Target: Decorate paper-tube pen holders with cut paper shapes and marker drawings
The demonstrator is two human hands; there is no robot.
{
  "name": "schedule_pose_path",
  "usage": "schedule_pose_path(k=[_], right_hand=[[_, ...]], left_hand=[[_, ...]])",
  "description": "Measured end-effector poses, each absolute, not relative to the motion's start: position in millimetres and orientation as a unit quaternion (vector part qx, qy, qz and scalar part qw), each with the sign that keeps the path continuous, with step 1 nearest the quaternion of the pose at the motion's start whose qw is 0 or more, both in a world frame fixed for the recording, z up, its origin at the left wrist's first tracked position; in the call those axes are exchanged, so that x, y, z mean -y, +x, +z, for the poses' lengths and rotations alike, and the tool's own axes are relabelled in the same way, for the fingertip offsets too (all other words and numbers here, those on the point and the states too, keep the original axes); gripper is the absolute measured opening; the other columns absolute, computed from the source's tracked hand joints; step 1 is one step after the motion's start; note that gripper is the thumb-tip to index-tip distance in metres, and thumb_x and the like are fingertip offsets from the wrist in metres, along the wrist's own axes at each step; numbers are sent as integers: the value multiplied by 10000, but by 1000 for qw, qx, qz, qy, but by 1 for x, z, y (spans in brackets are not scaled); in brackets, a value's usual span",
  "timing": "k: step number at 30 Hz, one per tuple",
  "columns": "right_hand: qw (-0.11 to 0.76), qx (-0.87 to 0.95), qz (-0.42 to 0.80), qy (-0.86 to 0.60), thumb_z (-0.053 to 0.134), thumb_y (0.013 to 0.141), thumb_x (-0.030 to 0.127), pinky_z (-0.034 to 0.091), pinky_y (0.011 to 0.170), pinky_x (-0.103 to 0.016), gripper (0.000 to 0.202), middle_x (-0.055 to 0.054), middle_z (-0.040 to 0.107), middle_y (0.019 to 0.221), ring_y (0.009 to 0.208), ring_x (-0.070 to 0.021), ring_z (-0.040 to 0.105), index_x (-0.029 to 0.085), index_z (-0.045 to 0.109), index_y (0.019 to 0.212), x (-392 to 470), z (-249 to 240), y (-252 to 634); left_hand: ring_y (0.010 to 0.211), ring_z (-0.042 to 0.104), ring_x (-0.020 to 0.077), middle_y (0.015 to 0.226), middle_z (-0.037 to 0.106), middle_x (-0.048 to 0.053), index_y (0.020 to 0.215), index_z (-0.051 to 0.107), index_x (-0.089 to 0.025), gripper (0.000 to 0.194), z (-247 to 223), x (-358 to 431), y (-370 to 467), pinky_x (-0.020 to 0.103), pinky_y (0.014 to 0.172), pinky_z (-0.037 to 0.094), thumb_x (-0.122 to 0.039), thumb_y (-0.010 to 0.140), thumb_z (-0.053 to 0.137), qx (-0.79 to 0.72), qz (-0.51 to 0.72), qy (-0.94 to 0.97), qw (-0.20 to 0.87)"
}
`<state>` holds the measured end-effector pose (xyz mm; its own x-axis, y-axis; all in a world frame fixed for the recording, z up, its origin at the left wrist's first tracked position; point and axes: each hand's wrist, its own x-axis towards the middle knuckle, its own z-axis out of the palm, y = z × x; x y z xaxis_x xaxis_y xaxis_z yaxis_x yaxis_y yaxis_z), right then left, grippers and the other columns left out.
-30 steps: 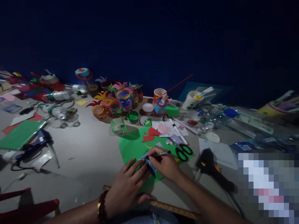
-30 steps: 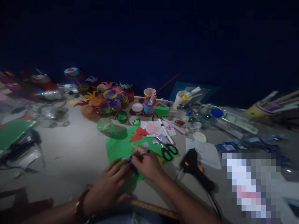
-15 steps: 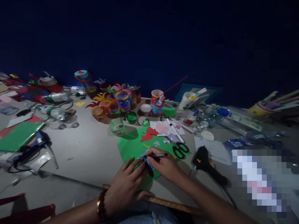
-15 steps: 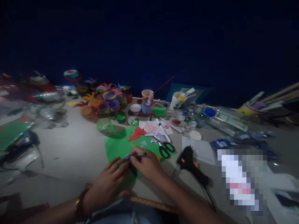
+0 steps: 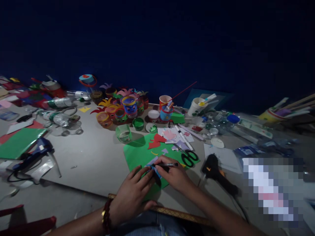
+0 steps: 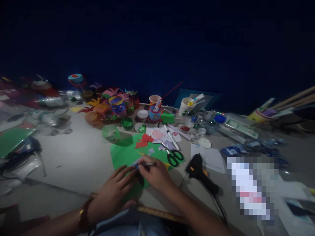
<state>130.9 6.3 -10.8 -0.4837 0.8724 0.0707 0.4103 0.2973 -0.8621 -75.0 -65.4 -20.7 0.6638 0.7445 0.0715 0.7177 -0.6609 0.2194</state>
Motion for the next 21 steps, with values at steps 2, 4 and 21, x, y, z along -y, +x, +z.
schedule_pose_path(k=[2,4,21], right_hand=[[279,756,413,-425,542,876,185,465,685,-252,110,16,669,782,744,-166,618,239,637,870,-6,-11,132],[279,756,414,-423,539,877,185,468,690,-257,112,15,669,782,746,-169,619,237,638,869,-5,-10,132],[267,774,366,-443,538,896,206,459,712,-286,103,-6,693,821,790,-192,630,235,635,877,6,-11,139]], left_hand=[[1362,418,287,1431,545,77,1417,456,-217,665,-21,66,-76,464,1168,242,-585,875,564,-401,79,908,88],[1365,415,286,1439,538,77,1419,456,-218,672,-21,66,-76,462,1170,239,-600,875,554,-402,78,908,89],[1354,428,285,1434,543,73,1418,458,-212,664,-19,66,-75,459,1164,261,-604,887,528,-400,85,909,77]])
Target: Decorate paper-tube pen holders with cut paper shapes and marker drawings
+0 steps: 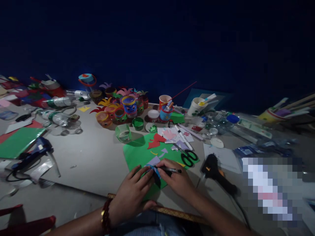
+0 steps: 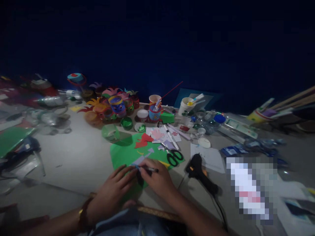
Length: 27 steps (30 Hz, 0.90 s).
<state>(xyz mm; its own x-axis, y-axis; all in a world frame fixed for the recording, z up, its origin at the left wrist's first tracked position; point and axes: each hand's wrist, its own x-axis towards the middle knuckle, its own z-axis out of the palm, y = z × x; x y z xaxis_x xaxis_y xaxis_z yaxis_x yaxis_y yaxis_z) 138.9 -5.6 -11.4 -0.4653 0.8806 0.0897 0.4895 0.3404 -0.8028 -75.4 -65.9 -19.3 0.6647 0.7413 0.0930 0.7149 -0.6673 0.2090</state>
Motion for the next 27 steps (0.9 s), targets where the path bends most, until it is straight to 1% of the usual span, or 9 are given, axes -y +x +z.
schedule_pose_path(k=[6,10,15,22,27], right_hand=[[248,778,359,-451,530,901,198,452,729,-299,114,-16,699,836,797,-194,629,236,634,872,10,-6,140],[258,784,354,-441,532,901,193,447,729,-294,117,-9,701,836,804,-191,630,249,634,882,13,-5,141],[258,788,344,-440,532,893,173,450,723,-289,122,-13,703,839,804,-187,633,235,637,881,17,-5,141],[259,791,340,-438,520,889,165,461,733,-280,130,-16,705,832,817,-183,646,232,631,887,22,-5,143],[252,789,340,-445,520,877,165,465,722,-277,128,-16,701,815,806,-184,647,236,626,864,24,-2,144]], left_hand=[[1360,422,290,1448,531,77,1429,440,-205,690,-20,66,-75,466,1167,257,-602,875,550,-401,75,909,82],[1370,410,295,1466,514,77,1428,440,-192,677,-21,66,-76,463,1169,245,-603,896,514,-399,69,910,87],[1361,415,282,1463,519,61,1429,437,-186,670,-21,67,-76,449,1172,231,-614,915,463,-402,75,909,82],[1351,422,277,1450,531,66,1436,432,-204,662,-21,66,-75,455,1154,271,-581,900,526,-399,85,911,70],[1353,417,271,1449,532,57,1421,451,-210,651,-22,67,-76,449,1161,250,-585,894,533,-402,84,909,67]])
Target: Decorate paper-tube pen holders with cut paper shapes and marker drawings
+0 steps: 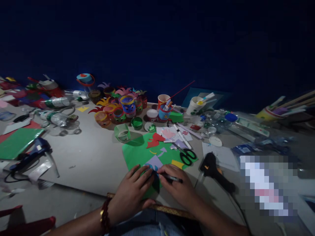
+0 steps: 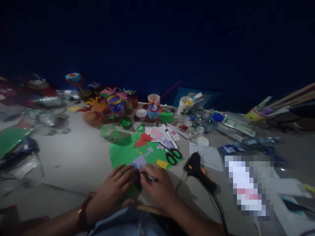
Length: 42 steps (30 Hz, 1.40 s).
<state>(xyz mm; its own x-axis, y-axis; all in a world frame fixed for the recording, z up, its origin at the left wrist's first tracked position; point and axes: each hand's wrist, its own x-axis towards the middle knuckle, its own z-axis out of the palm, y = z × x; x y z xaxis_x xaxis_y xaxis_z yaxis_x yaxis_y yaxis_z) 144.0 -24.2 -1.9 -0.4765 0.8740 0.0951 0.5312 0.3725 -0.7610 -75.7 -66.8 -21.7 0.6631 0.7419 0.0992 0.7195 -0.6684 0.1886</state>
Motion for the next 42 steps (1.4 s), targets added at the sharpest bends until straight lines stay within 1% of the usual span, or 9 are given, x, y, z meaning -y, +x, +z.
schedule_pose_path(k=[3,13,20,23,30,37,42], right_hand=[[245,791,338,-447,517,873,168,462,710,-277,127,-17,699,800,785,-183,647,230,624,848,24,0,144],[224,781,351,-465,534,848,181,456,697,-275,105,-13,700,798,763,-186,639,238,621,839,23,-1,144],[218,773,374,-464,505,874,220,453,700,-282,107,-15,683,798,772,-187,636,224,611,856,19,-2,146],[209,769,379,-471,500,872,230,449,695,-285,112,-15,676,790,763,-188,630,221,609,848,17,-1,146],[216,752,407,-472,489,873,255,447,671,-268,125,-7,664,760,727,-177,626,221,607,854,14,-3,146],[217,746,404,-483,502,853,233,437,641,-252,112,5,666,727,693,-171,619,228,613,840,10,1,146],[219,750,400,-479,509,857,236,439,644,-255,106,4,671,736,700,-172,620,228,612,835,8,1,146]], left_hand=[[1356,416,271,1441,537,63,1409,465,-213,647,-23,67,-76,450,1163,253,-569,879,568,-402,86,909,67],[1375,398,277,1456,519,68,1391,481,-222,617,-27,67,-77,469,1166,250,-556,881,575,-400,85,910,72],[1371,401,282,1456,522,65,1405,464,-222,635,-26,66,-76,471,1158,241,-592,893,529,-400,79,911,71],[1365,407,285,1448,529,71,1402,470,-219,640,-26,66,-76,476,1158,241,-586,884,550,-398,83,911,69],[1360,417,280,1453,525,59,1396,472,-227,640,-25,66,-75,464,1161,249,-597,879,548,-402,80,910,70],[1362,415,290,1457,519,70,1428,438,-235,668,-25,66,-75,469,1163,244,-583,874,568,-398,82,911,75],[1357,422,291,1451,526,71,1401,466,-228,646,-23,66,-74,467,1162,235,-608,883,535,-403,80,908,75]])
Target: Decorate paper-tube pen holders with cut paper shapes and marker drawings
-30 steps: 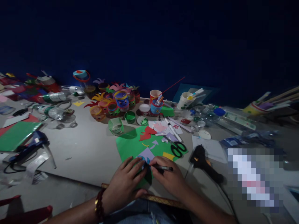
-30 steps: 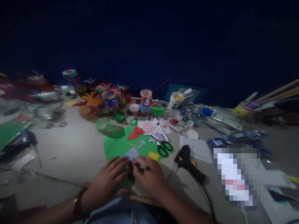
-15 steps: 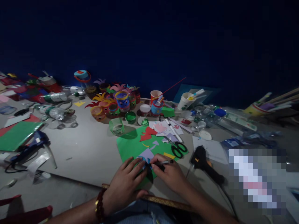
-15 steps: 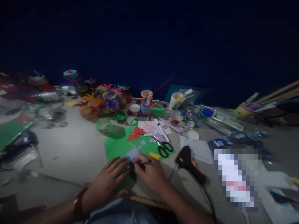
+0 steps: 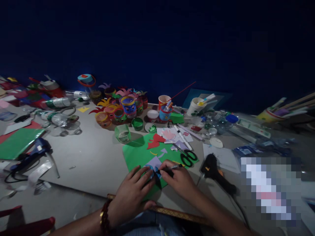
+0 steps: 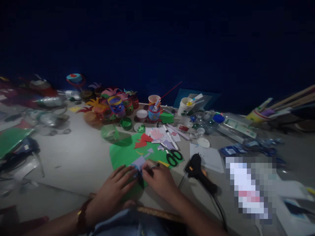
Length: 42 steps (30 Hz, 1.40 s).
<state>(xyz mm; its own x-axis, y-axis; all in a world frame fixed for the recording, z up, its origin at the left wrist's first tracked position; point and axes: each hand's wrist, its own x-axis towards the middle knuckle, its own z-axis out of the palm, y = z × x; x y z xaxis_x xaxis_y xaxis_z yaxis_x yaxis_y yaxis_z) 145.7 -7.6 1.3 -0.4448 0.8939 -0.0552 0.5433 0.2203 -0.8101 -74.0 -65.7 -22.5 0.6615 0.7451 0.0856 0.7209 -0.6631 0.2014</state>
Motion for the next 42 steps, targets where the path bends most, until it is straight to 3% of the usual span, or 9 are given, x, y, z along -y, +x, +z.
schedule_pose_path(k=[16,42], right_hand=[[223,751,399,-476,499,862,243,431,625,-253,122,10,626,686,655,-163,588,214,596,795,-1,-1,144],[232,752,393,-475,497,878,256,464,652,-259,148,-4,678,731,683,-171,627,213,632,834,-6,-5,144]], left_hand=[[1357,416,284,1434,537,69,1398,472,-237,632,-22,66,-75,460,1155,265,-570,872,580,-400,87,909,75],[1369,406,296,1455,523,61,1425,442,-237,647,-23,66,-76,484,1156,252,-600,895,521,-400,77,909,85]])
